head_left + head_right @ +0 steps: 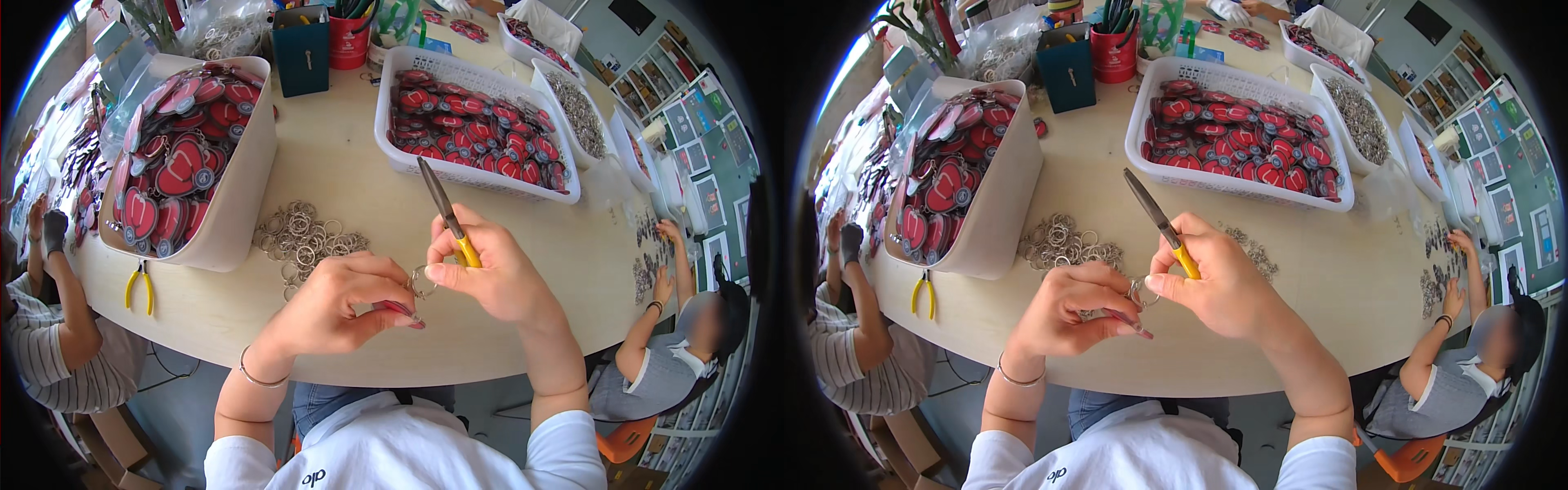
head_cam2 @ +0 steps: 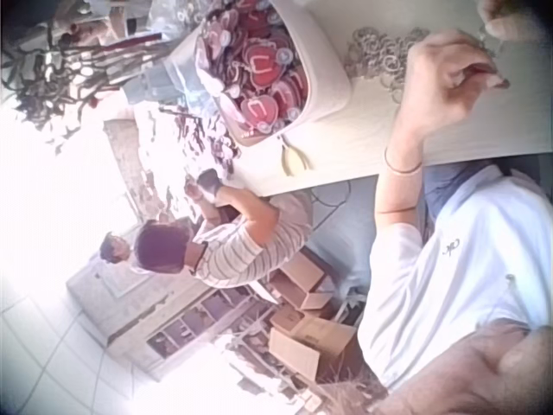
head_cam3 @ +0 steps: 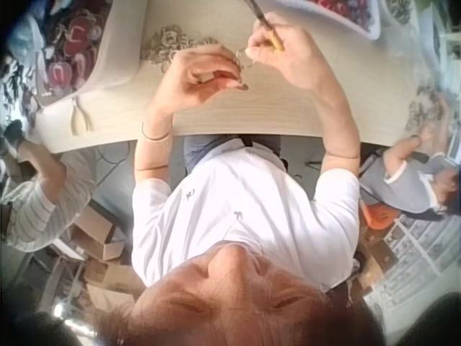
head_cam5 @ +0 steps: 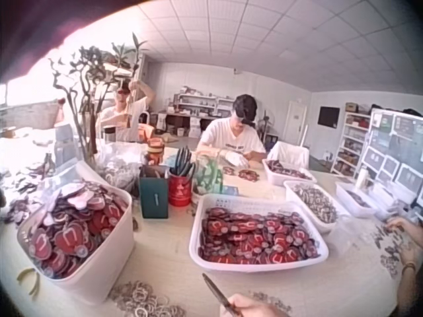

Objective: The person assembles heart-shaped keychains by attaching split rings and key rings to red heart charms using pliers. They repeatedly pick up a charm, open a split ring with pliers, link it to the charm and a key ring, then close the ring and place the finished keychain into a white basket. The process is repeated continuously throughout the clip.

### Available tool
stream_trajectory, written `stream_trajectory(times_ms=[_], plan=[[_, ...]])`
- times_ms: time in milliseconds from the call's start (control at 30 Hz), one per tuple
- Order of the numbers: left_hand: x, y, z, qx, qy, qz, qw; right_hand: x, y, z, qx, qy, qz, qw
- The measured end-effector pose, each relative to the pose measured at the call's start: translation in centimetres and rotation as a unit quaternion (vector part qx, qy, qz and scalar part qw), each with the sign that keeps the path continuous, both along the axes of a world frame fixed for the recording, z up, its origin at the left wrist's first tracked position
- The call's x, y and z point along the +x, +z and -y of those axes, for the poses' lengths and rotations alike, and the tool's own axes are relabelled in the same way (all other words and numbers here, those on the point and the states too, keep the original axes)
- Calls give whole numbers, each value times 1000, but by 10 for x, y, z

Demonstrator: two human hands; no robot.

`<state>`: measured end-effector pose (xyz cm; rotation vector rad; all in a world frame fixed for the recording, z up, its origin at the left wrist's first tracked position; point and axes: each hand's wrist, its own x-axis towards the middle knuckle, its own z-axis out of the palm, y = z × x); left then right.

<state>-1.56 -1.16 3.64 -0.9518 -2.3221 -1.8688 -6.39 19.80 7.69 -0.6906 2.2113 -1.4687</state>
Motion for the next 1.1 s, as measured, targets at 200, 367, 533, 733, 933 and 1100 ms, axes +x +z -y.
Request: stream_trajectory(times_ms=[200,367,533,733,933,1100], plan=[[-1,-3,4,148,-77,102,981,-5,-10,-2,-104,59,98,988],[-3,-8,4,304,-169,222,911,-11,-13,7,-138,148,-30,979],[0,-11,7,388,-195,319,842,-7,-5,9,-111,165,-152,968],[-2,-17,6,395,-214,289,845,-6,-16,8,-151,141,-268,941],[-2,-14,10,372,-216,259,865,-2,-18,12,-169,119,-262,943],[-3,-9,13,336,-225,241,882,-2,-17,11,-175,132,-233,947]])
